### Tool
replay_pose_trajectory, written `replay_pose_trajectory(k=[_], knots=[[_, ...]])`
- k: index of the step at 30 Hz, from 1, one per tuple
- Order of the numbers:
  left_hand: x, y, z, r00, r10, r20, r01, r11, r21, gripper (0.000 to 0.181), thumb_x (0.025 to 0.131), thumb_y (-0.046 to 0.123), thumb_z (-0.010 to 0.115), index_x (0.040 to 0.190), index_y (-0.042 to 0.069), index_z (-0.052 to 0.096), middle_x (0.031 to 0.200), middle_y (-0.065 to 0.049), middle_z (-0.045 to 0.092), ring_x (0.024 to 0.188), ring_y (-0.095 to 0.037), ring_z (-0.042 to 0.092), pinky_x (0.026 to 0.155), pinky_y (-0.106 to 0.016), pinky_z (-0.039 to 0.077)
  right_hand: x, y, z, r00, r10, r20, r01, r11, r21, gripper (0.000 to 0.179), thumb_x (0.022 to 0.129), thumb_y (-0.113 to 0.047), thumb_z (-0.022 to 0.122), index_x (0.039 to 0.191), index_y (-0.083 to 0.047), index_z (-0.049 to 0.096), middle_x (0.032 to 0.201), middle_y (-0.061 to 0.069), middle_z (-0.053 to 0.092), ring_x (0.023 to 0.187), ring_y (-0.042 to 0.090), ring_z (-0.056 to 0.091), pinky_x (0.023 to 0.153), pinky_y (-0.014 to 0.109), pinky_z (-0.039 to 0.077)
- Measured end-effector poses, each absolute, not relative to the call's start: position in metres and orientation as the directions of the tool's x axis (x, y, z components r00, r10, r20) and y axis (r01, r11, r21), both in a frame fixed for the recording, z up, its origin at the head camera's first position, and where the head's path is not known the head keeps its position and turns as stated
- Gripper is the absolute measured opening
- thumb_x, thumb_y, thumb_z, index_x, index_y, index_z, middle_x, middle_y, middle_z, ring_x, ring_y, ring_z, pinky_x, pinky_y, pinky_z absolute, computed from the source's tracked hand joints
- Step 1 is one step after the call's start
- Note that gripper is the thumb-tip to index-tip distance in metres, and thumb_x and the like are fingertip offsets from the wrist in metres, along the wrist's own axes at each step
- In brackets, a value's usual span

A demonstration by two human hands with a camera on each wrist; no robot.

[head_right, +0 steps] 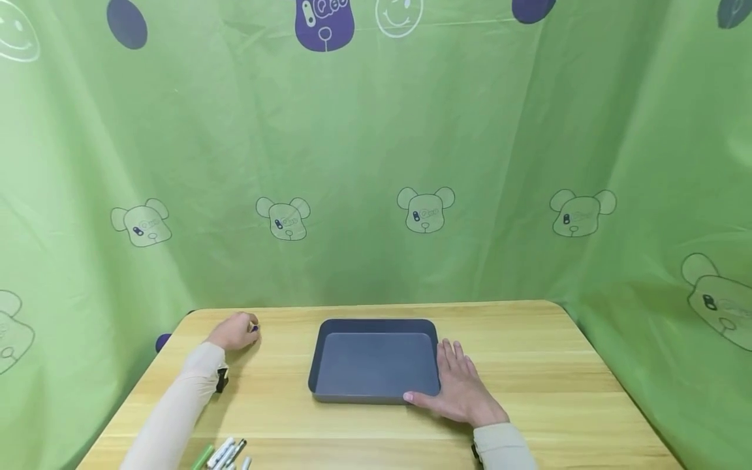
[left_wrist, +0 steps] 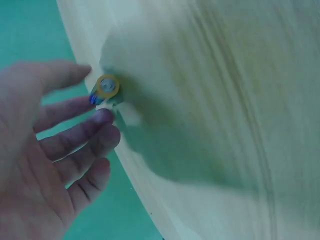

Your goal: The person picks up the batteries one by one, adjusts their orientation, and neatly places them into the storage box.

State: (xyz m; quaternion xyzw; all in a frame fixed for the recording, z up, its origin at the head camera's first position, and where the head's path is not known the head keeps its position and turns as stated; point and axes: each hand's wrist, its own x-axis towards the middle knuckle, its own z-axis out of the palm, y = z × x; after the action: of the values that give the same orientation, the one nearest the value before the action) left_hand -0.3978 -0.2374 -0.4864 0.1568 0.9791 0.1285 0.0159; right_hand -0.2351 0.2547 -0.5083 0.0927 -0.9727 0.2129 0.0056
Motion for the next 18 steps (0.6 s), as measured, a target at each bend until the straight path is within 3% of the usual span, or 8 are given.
replay_pose_trajectory(k=[3,6,12,18], knots=[[-0.3994,-0.2378,-0.4851,-0.930,0.366,-0.029,0.347,0.902,0.256,0.048,0.086,0.013,0.071,0.130,-0.006,0.065,0.134,-0.024,0.063,0.123,-0.043,0.058,0.108,-0.059,0.048,-0.2346,0.2578,-0.5073,-0.983,-0.181,0.043,-0.182,0.890,-0.419,0.130,0.081,-0.078,0.065,0.159,0.012,0.013,0.169,0.033,0.010,0.157,0.054,0.007,0.125,0.069,0.012],[-0.4020,-0.2416,-0.4872,-0.902,0.426,-0.069,0.392,0.876,0.282,0.058,0.079,0.006,0.073,0.134,-0.006,0.062,0.138,-0.025,0.061,0.123,-0.040,0.058,0.110,-0.056,0.048,-0.2346,0.2575,-0.5074,-0.982,-0.183,0.044,-0.185,0.890,-0.418,0.131,0.081,-0.077,0.066,0.159,0.013,0.013,0.168,0.033,0.010,0.156,0.055,0.008,0.125,0.069,0.012],[-0.4041,-0.2436,-0.4859,-0.884,0.461,-0.075,0.415,0.849,0.327,0.050,0.077,-0.002,0.076,0.125,-0.009,0.067,0.123,-0.023,0.069,0.097,-0.027,0.059,0.092,-0.045,0.053,-0.2352,0.2568,-0.5067,-0.982,-0.182,0.045,-0.184,0.893,-0.411,0.130,0.081,-0.077,0.066,0.159,0.012,0.012,0.168,0.033,0.011,0.156,0.054,0.008,0.126,0.068,0.013],[-0.4024,-0.2467,-0.4880,-0.904,0.421,-0.074,0.374,0.862,0.342,0.043,0.075,0.004,0.079,0.116,-0.007,0.071,0.111,-0.017,0.071,0.089,-0.021,0.059,0.089,-0.043,0.054,-0.2350,0.2563,-0.5062,-0.982,-0.185,0.047,-0.188,0.895,-0.403,0.130,0.081,-0.076,0.066,0.159,0.012,0.013,0.168,0.033,0.013,0.156,0.055,0.010,0.125,0.068,0.015]])
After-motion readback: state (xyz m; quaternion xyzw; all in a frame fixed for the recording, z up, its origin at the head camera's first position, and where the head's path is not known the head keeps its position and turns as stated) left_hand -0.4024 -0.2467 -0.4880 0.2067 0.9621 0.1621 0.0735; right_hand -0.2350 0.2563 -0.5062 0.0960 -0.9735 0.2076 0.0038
